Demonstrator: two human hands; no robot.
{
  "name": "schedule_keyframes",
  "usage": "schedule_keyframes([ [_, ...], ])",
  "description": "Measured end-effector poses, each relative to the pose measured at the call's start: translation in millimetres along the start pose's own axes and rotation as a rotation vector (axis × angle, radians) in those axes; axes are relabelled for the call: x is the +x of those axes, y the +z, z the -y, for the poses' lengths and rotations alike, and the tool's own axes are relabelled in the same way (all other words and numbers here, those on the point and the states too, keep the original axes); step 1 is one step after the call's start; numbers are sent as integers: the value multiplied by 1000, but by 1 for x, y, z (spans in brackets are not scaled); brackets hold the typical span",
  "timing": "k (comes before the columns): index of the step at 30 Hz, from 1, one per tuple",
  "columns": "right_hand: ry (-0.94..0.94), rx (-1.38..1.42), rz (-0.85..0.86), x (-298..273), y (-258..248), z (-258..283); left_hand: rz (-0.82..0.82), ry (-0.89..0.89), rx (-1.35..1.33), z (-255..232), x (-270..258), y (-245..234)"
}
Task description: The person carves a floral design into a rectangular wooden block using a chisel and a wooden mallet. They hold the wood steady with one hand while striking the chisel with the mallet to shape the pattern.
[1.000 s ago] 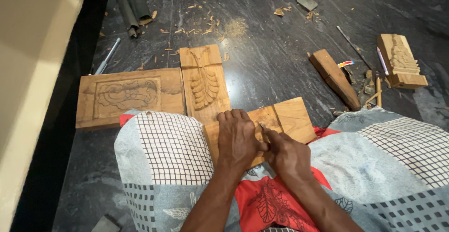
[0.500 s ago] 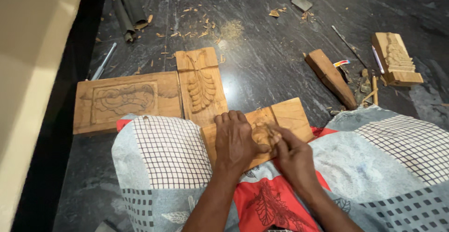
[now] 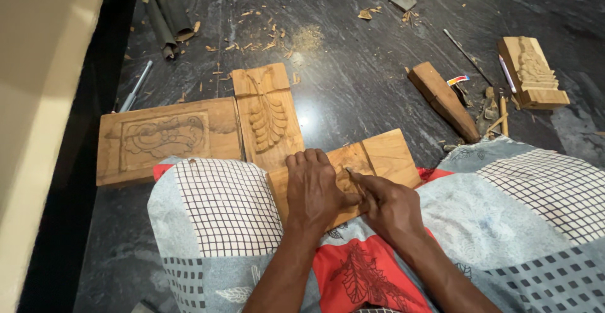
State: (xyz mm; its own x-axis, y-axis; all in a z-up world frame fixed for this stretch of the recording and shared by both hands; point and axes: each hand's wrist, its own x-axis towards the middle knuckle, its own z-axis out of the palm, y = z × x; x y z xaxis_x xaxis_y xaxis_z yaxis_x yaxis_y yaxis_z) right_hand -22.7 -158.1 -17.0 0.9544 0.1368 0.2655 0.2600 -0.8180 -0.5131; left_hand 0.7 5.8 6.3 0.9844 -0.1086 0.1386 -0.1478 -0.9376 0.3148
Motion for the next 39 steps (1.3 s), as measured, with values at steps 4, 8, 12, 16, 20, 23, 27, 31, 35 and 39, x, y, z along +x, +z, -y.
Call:
schedule_keyframes([
  [4,-81,-1,34,4,3,-6,19,7,15,1,-1,1],
  [8,161,105,43,2,15,-6,3,12,-6,1,2,2],
  [12,381,867,-26,-5,20,-9,-121,61,12,0,-1,9],
  [16,309,290,14,-9,8,-13,-74,-4,-90,4,1,11],
  [20,145,128,-1,-6,2,-13,-106,12,-106,3,2,14],
  [23,168,91,51,-3,1,-11,-163,22,-112,3,1,16],
  [27,9,79,48,4,-5,-14,-156,44,-131,5,1,17],
  [31,50,41,138,12,-12,-13,-172,42,-129,4,0,16],
  [35,43,48,144,15,-14,-11,-144,57,-104,4,0,15],
  [39,26,122,73,13,-8,-7,-154,62,-119,4,1,14],
])
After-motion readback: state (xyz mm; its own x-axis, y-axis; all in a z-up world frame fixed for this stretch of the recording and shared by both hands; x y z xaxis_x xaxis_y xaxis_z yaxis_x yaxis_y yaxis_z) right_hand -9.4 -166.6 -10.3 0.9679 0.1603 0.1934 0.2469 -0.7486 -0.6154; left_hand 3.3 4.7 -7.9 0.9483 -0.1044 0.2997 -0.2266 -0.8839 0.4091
